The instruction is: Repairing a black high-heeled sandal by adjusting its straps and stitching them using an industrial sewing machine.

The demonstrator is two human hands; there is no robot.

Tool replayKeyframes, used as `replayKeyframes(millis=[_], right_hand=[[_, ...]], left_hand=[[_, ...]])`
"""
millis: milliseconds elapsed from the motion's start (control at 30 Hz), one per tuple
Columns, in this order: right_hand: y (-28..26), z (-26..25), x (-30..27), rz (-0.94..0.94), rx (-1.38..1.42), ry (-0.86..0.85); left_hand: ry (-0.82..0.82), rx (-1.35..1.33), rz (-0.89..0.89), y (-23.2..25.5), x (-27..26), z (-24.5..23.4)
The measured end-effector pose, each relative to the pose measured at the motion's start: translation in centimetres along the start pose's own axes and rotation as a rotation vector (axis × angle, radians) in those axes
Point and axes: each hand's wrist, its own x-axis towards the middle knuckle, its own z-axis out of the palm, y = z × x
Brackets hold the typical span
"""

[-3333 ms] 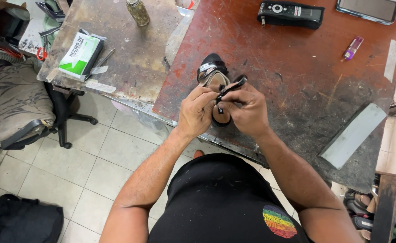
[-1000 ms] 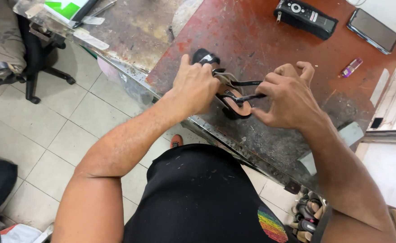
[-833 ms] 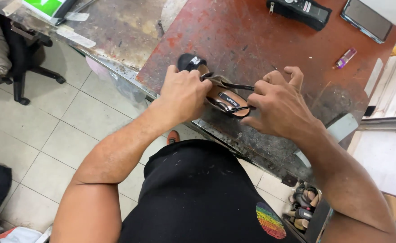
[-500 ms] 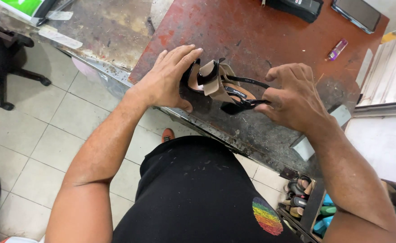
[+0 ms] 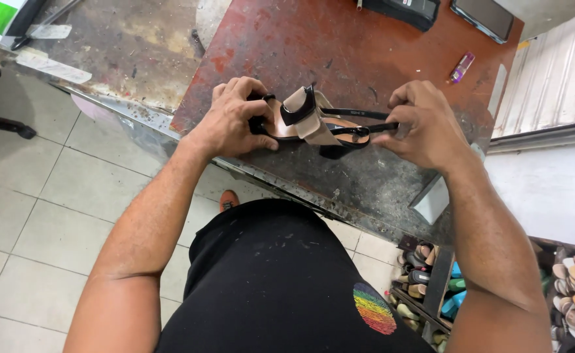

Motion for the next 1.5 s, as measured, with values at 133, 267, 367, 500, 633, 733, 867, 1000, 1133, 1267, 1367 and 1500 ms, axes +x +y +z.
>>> replayKeyframes(millis=[133,267,367,500,633,733,867,1000,1133,1267,1367,1500], right_hand=[[0.5,0.0,1.3,0.065,0.088,-0.042],[0.4,-0.4,2.6,0.148,0.196,-0.082],[0.9,-0.2,2.9,0.184,0.247,-0.104],[0.7,-0.3,3.4,0.207,0.285,-0.124],[1.1,-0.2,3.3,0.167,0.296,-0.108],[0.8,-0.5,3.2,0.146,0.305,-0.124],[-2.0,-2.3,3.0,0.193,0.293,-0.25],[-2.9,-3.1,2.7,0.127,0.31,-0.357],[-5.0,-3.2,3.5,0.207,0.36,-0.46],[-7.0,-1.4,3.9,0.293,0.482,-0.564],[-5.8,1.7,3.0,0.249,0.51,-0.46],[-4.8,2.7,2.4,0.149,0.579,-0.307]], left_hand=[[-0.012,-0.007,-0.009,0.3,0.0,-0.2],[-0.001,-0.018,-0.022,0.4,-0.2,0.0],[0.005,-0.029,-0.031,0.5,-0.2,0.2],[0.0,-0.039,-0.057,0.7,-0.2,0.4],[0.004,-0.022,-0.071,0.7,-0.3,0.6],[-0.01,0.022,-0.103,1.5,-0.6,0.2],[-0.055,0.037,-0.107,2.5,-1.5,-1.0],[-0.084,0.038,-0.157,3.9,-2.1,-1.9],[-0.054,0.123,-0.13,5.0,-2.0,-2.0],[-0.148,0.092,-0.197,7.0,-1.1,-2.5],[-0.189,0.086,-0.231,7.5,-0.3,-1.8],[-0.21,0.112,-0.205,7.7,0.7,-0.9]])
